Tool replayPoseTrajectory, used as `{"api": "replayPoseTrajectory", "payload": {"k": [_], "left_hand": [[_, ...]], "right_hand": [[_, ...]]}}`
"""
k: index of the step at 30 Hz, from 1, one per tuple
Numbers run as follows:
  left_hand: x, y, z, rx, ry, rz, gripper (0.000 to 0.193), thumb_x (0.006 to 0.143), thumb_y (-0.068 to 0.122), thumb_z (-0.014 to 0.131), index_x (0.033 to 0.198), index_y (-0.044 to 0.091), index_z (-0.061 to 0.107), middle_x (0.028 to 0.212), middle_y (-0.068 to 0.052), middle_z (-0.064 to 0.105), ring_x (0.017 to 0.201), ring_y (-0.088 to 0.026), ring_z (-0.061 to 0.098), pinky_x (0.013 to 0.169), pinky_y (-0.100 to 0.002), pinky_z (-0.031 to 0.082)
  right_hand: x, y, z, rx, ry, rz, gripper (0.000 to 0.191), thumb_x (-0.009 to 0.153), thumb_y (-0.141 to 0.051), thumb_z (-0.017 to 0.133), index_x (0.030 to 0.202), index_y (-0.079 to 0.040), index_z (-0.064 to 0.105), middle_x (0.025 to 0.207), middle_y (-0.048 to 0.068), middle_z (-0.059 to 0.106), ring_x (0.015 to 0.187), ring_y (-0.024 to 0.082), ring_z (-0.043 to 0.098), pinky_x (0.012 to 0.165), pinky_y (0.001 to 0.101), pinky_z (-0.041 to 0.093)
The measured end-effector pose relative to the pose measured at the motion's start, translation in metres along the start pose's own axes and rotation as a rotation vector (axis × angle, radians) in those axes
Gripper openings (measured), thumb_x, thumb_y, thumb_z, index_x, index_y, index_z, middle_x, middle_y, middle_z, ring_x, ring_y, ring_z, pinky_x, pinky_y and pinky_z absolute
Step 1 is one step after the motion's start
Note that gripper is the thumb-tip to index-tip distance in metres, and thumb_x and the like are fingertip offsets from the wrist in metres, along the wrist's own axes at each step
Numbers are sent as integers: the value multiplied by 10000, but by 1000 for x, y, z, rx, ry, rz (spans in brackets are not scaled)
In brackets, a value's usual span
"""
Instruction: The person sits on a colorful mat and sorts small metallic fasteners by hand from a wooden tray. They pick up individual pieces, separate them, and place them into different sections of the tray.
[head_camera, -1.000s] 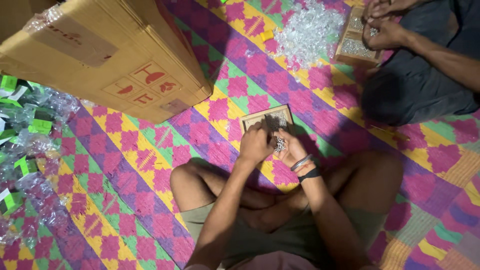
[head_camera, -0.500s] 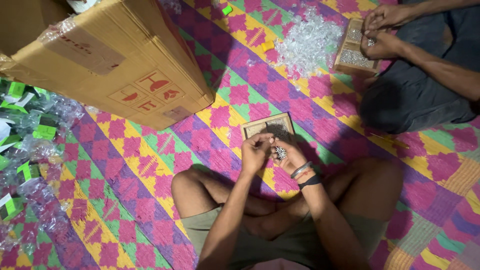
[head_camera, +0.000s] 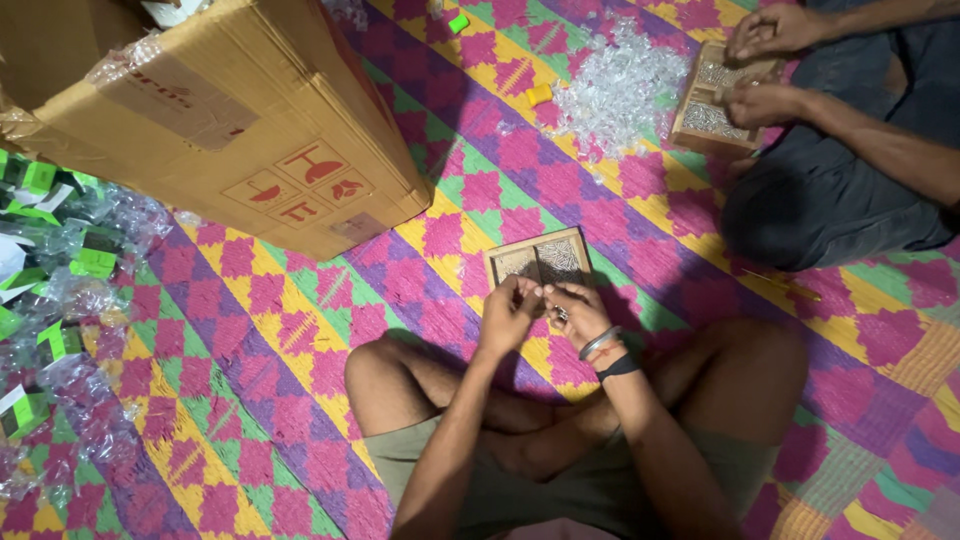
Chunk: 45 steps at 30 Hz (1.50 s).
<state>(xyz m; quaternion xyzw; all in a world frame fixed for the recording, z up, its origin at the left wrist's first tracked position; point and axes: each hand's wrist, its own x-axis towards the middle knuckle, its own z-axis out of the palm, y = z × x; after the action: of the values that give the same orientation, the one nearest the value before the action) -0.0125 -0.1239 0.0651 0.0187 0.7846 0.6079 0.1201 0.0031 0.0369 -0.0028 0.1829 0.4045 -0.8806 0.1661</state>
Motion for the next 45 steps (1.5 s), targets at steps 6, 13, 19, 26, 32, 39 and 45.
{"api": "replayPoseTrajectory", "payload": {"k": [6,13,19,26,32,39,45], "left_hand": [[-5,18,4,514,55,192,287,1025,234,497,999,-41,575,886,-252,668,806,-470,673,704,-532,507],[14,2,5,310,24,-235,484,1046,445,468,983,22,695,847,-252,753,791,-360,742,743,-453,553],[28,-44,8,86,47,-102,369,1046,327,485,1120,-2,635,830,-111,676,654,-190,620,570,-361,479],[20,-29,7,-345,-74,-315,245,1034,210,457,1081,10,591,651,-17,544,443,-95,402,366,-274,293],[16,-16,7,-479,-64,-364,270,1056,230,418,1022,57,623,627,9,531,438,-77,388,371,-256,279],[16,-22,12,-506,-46,-324,302,1060,218,443,883,43,614,633,0,547,446,-80,400,380,-262,285],[17,-29,15,-518,-31,-286,317,1061,199,471,833,32,616,627,-11,561,453,-76,422,385,-251,292]], "right_hand": [[4,8,3,-247,37,-160,119,982,-143,686,937,-33,693,678,-27,574,521,47,451,460,211,337],[3,8,4,-437,35,-213,148,993,-158,669,914,-34,687,654,-47,569,531,26,438,469,207,332],[3,-2,5,-241,-86,-190,113,986,-121,651,933,-29,692,661,-41,567,534,30,435,479,201,324],[4,4,6,-216,-77,-114,125,1005,-121,623,972,-18,684,717,-21,597,552,34,452,480,201,341],[13,11,1,-290,-103,-173,144,1026,-127,636,1002,5,688,799,16,659,620,34,525,548,202,424],[8,1,6,-335,-86,-118,157,1034,-126,626,958,-1,682,772,24,653,573,38,479,492,191,339],[5,-1,9,-352,-86,-155,142,1011,-118,636,925,-18,688,759,0,648,573,31,481,495,191,343]]}}
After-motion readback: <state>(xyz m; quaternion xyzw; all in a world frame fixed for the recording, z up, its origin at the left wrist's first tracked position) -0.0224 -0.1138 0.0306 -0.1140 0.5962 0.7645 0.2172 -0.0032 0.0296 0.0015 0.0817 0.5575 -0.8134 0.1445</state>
